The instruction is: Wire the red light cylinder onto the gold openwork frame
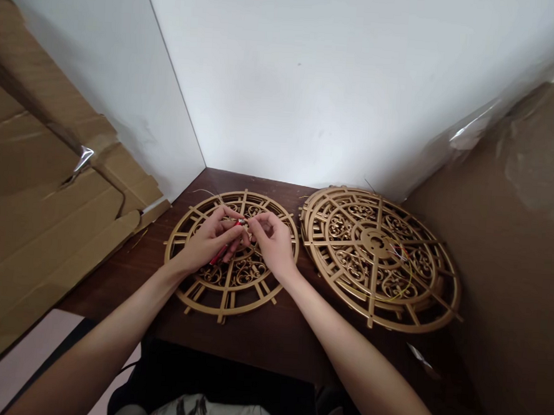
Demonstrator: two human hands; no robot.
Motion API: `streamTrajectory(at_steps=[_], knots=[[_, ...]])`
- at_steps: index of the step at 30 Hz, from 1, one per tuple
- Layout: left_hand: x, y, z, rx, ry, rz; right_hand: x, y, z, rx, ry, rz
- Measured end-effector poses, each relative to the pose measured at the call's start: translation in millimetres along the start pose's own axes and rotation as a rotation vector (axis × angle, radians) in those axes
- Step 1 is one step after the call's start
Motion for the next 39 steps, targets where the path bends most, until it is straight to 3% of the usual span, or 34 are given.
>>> streamTrajectory(at_steps=[39], knots=[[-0.2,-2.3,-5.5,0.014,0.017,-0.016,-2.5,-1.9,5.1,-0.013,-0.113,0.029]])
Point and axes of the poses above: each hand's wrist, its own y-axis towards the middle knuckle, its own x-axis out of the back of the hand, z = x × y, the point moved 5 cm from there along y, towards the middle knuckle, and after that the axes turned 1 degree about x, right-handed, at the moved point
